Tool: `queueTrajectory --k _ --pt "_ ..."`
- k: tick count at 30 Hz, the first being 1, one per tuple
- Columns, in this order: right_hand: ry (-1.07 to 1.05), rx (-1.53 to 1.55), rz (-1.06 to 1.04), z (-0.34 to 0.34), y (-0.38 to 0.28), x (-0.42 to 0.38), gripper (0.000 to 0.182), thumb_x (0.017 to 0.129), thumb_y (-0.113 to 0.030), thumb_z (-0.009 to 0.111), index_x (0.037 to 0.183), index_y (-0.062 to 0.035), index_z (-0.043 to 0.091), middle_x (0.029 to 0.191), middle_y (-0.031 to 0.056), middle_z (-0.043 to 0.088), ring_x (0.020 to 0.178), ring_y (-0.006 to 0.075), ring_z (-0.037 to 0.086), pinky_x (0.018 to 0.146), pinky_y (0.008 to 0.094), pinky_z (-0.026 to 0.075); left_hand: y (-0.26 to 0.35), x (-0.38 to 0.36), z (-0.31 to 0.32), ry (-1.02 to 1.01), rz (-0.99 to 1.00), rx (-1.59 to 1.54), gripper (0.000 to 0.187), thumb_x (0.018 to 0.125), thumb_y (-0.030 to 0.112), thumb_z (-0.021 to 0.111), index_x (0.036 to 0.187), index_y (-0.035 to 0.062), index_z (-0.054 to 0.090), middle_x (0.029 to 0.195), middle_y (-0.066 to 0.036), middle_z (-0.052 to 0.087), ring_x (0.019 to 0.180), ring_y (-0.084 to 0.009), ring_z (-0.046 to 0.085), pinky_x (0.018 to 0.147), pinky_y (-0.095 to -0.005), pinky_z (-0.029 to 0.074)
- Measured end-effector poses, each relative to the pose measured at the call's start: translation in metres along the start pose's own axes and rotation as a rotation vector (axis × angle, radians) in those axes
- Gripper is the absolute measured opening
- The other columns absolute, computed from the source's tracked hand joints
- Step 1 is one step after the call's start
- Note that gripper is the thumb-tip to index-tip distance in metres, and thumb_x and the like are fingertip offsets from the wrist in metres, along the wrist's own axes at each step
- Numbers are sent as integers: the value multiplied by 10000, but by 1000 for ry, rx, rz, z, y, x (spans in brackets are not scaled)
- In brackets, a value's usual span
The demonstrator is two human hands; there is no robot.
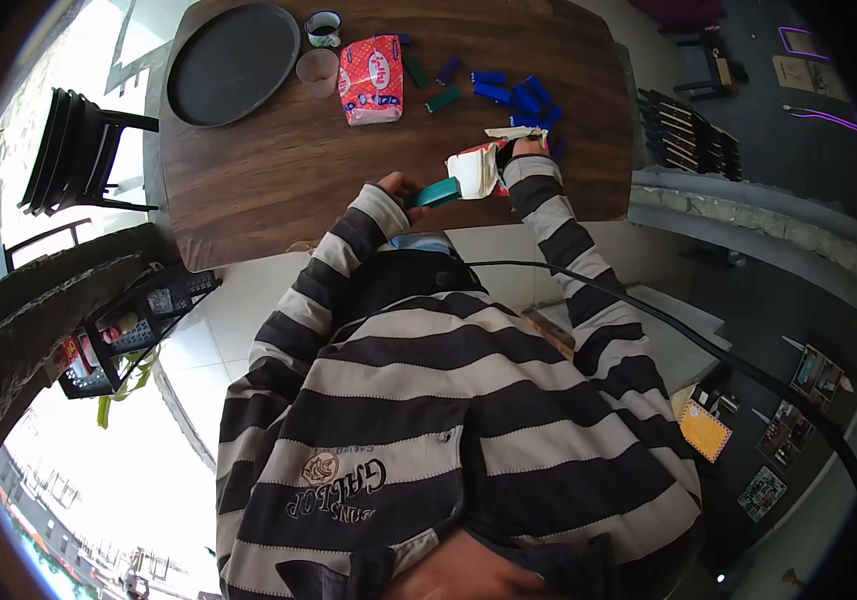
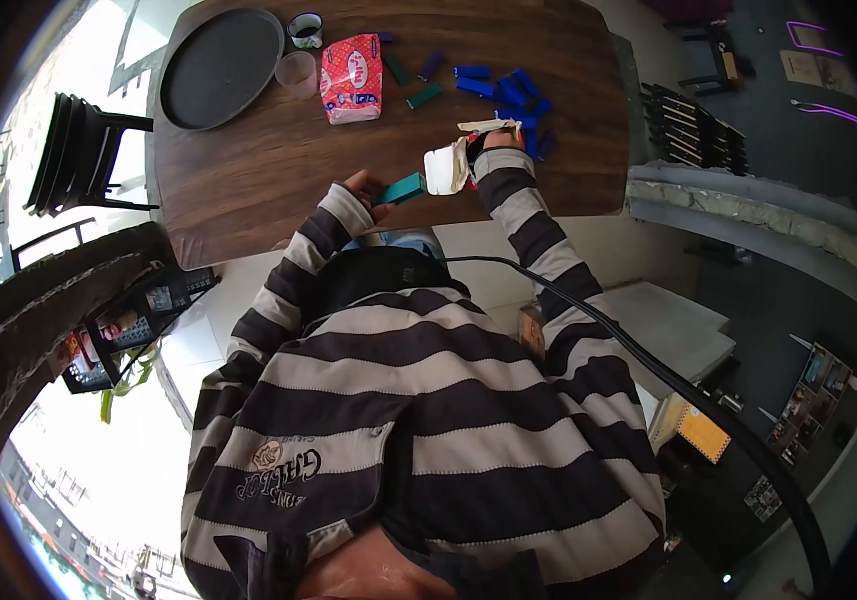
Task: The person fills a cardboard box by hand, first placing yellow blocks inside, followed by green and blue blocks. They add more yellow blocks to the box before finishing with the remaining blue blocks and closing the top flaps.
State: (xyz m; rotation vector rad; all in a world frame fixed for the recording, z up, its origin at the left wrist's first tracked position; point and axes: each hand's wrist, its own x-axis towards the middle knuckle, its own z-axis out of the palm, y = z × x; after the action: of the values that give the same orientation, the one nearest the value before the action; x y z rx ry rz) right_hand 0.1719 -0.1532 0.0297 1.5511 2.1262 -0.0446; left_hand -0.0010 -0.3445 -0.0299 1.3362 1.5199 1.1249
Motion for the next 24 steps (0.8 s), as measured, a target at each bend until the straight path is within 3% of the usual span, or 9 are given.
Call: queueTrajectory --k 1,4,7,19,22,24 --pt "2 4 3 2 -1 3 267 802 -198 466 975 -27 575 985 162 585 917 306 569 752 392 470 6 3 -2 -51 -84 -21 338 675 184 713 928 59 526 586 36 451 503 -40 359 459 -204 346" --pt "20 31 18 9 1 6 269 804 -199 465 984 -30 572 996 162 581 925 303 566 759 389 468 -1 5 -1 -18 -66 -88 347 672 184 717 930 54 524 600 36 469 513 -33 359 462 -201 341" --pt "34 57 35 15 2 8 271 807 -199 464 993 -33 570 1006 162 577 932 301 564 766 387 467 -18 1 -3 -20 -201 -97 390 655 240 719 944 61 528 711 -78 575 589 -154 520 561 -287 447" --pt "94 145 86 37 0 20 280 819 -202 459 1028 -45 559 1048 162 561 963 289 554 796 378 459 -31 -29 -34 104 -281 -171 361 692 201 705 956 51 511 717 -71 578 601 -115 544 532 -256 444" --pt "117 182 107 42 1 22 283 822 -203 458 1036 -48 556 1058 162 557 970 287 551 803 376 457 -33 -38 -35 167 -273 -195 303 714 177 686 943 68 520 656 23 543 551 -29 415 510 -184 376" --pt "119 178 82 42 2 22 284 823 -203 457 1042 -50 554 1065 161 555 975 285 549 808 374 456 -36 -44 -37 193 -279 -170 305 716 177 684 949 67 521 657 24 539 554 -30 420 514 -185 380"
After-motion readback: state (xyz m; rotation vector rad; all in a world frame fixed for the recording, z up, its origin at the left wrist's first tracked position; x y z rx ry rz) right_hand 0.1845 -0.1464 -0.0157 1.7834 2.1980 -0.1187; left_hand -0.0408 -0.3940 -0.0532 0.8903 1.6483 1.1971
